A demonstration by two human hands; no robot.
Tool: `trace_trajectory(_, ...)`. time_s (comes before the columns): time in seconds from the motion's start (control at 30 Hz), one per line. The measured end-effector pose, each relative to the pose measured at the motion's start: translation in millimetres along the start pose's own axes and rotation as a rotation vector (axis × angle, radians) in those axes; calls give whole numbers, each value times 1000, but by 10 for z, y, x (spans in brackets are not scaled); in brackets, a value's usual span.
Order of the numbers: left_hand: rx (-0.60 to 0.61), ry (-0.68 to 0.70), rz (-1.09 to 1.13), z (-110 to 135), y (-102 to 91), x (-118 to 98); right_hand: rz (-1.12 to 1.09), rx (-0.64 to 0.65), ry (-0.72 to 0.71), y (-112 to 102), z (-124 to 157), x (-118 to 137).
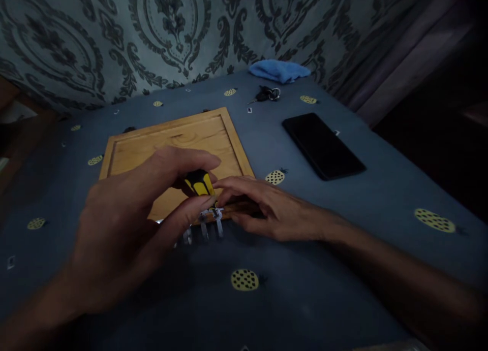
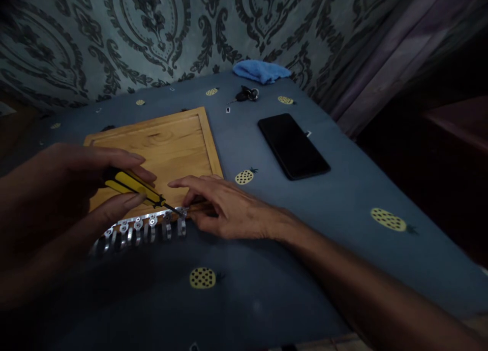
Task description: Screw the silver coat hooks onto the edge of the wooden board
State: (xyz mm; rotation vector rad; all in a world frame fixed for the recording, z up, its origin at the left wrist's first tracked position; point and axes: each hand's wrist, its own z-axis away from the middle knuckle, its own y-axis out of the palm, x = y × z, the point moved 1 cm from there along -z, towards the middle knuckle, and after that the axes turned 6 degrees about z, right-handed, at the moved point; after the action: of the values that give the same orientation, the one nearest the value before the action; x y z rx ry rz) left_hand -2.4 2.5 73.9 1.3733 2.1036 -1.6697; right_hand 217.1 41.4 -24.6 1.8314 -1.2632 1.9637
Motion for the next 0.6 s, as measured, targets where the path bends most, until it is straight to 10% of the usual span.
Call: trace_trajectory(0.6, 152, 120, -1, -52, 10, -15, 74, 1, -4, -37, -3, 61)
